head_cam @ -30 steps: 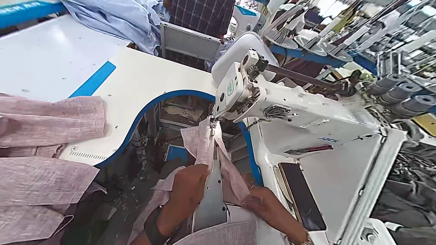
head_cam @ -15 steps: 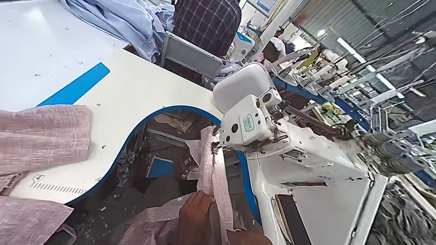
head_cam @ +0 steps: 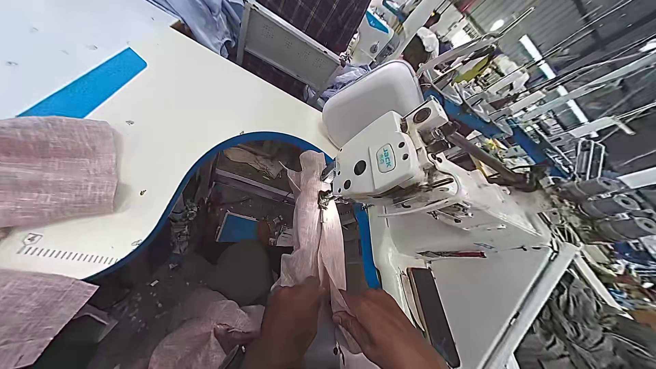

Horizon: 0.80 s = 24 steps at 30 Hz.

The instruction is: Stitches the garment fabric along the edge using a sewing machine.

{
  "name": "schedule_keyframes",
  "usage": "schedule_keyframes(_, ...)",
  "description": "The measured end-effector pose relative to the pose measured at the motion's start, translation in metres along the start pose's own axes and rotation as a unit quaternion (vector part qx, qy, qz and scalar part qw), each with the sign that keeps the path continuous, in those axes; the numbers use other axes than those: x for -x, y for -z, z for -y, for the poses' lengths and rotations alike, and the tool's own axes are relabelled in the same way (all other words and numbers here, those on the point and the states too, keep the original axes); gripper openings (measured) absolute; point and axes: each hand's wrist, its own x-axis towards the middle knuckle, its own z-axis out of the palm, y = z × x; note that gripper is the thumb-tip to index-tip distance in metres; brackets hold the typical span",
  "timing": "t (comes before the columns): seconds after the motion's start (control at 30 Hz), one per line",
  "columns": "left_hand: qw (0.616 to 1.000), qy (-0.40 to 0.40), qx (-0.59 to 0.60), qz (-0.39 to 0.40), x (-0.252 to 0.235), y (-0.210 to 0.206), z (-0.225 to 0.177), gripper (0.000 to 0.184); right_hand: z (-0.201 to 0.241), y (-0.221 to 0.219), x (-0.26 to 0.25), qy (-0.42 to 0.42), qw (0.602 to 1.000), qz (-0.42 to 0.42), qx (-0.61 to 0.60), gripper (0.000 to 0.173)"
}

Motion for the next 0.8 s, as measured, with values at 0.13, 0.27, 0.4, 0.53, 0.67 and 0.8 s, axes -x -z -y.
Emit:
schedule_keyframes(0.13, 0.995, -0.06, -0.016, -0.084, -0.006, -0.012, 0.012, 0.025, -0.01, 0.005, -0.008, 0.012, 0.999, 0.033, -0.028, 0.035)
schedule_keyframes(0.27, 0.991, 0.076, -0.007, 0.107, -0.014, 0.02, -0.014, 0.029, -0.01, 0.013, -0.011, -0.014, 0.996, 0.09, -0.017, 0.035)
schedule_keyframes(0.4, 0.998, -0.027, -0.033, 0.049, 0.014, 0.022, -0.002, 0.024, -0.018, 0.001, -0.003, 0.028, 0.995, 0.097, -0.006, 0.031)
schedule_keyframes(0.53, 0.993, -0.116, -0.014, -0.02, -0.002, 0.009, 0.02, 0.028, -0.01, -0.017, 0.014, 0.092, 0.992, -0.086, 0.024, 0.031)
schedule_keyframes(0.67, 0.987, -0.014, -0.043, 0.153, -0.026, 0.044, -0.014, 0.027, 0.029, -0.032, 0.025, -0.015, 0.92, -0.327, 0.217, 0.016)
schedule_keyframes(0.8, 0.99, -0.092, -0.101, 0.034, 0.006, 0.018, -0.009, 0.017, 0.049, -0.057, 0.009, -0.052, 0.871, -0.413, 0.261, 0.017)
